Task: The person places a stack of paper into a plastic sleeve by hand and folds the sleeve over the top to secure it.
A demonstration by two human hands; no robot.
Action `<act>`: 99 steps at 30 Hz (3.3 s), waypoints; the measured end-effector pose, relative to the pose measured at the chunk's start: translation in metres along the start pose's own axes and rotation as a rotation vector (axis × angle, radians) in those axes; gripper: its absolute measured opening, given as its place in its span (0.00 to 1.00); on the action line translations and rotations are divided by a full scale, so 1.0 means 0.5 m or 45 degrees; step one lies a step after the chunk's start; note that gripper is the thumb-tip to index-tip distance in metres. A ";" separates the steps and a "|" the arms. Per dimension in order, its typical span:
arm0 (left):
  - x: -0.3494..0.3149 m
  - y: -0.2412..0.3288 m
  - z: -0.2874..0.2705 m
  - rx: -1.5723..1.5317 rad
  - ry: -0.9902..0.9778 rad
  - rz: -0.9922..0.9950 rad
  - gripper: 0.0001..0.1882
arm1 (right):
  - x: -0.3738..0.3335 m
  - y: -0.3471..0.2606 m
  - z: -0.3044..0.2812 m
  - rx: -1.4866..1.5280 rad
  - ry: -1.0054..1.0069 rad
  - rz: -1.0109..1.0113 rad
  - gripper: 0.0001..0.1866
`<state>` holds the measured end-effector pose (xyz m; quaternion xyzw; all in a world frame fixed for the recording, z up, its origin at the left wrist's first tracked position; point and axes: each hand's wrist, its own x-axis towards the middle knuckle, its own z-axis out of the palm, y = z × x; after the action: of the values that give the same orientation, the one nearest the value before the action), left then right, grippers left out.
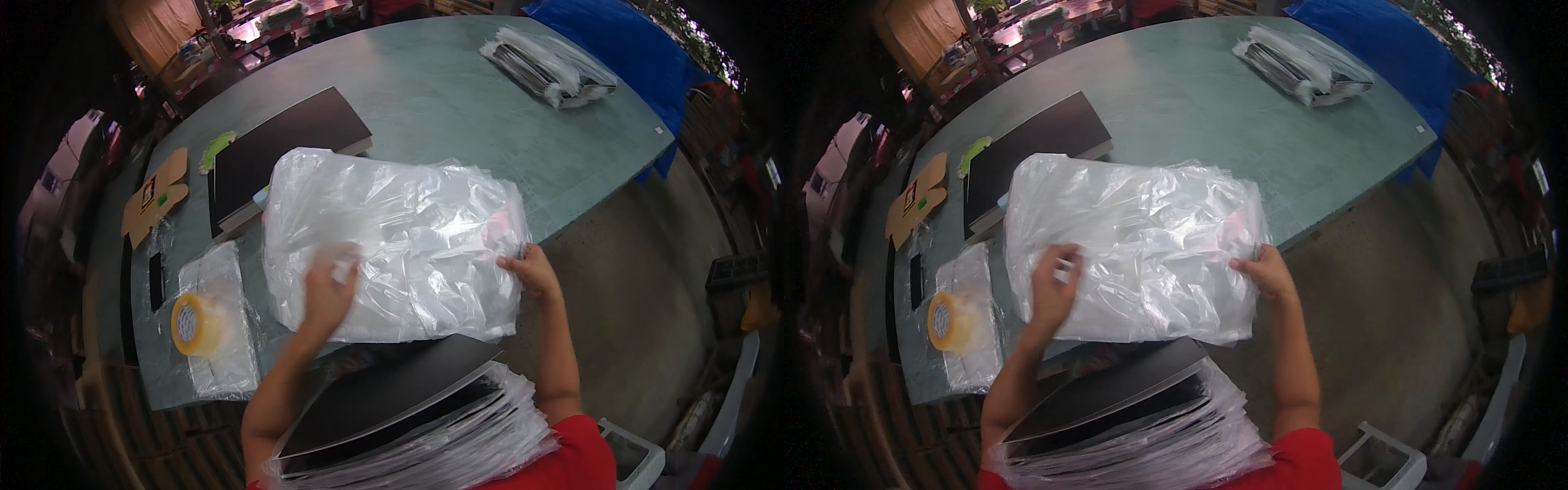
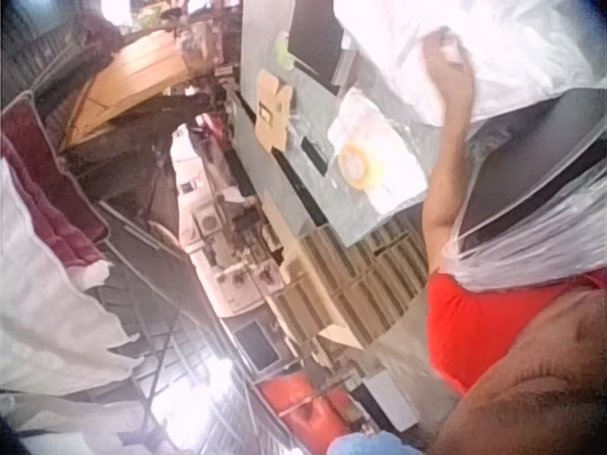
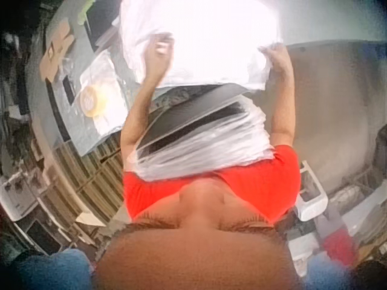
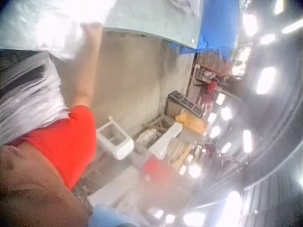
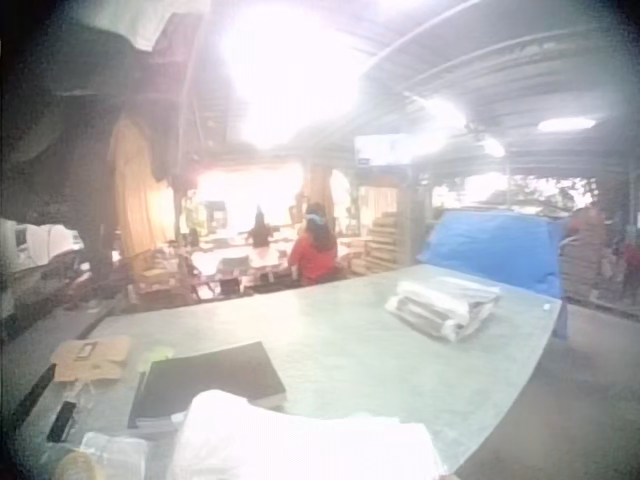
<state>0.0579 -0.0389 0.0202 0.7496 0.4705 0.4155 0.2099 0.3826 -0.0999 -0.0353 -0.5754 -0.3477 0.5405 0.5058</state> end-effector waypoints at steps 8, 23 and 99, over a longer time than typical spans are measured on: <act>-0.036 0.093 0.185 -0.317 -0.531 -0.090 0.17 | 0.021 0.032 0.164 -0.114 0.166 -0.076 0.38; 0.060 -0.126 -0.008 -0.517 -0.020 -0.663 0.09 | 0.056 0.094 -0.015 -0.313 0.641 -0.480 0.13; 0.083 -0.208 -0.137 -0.566 0.293 -0.787 0.14 | -0.090 0.035 0.057 0.657 0.111 0.184 0.35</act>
<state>-0.0450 0.0412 0.0034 0.4576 0.5930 0.5057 0.4281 0.3445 -0.1412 -0.0371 -0.4737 -0.1345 0.6206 0.6103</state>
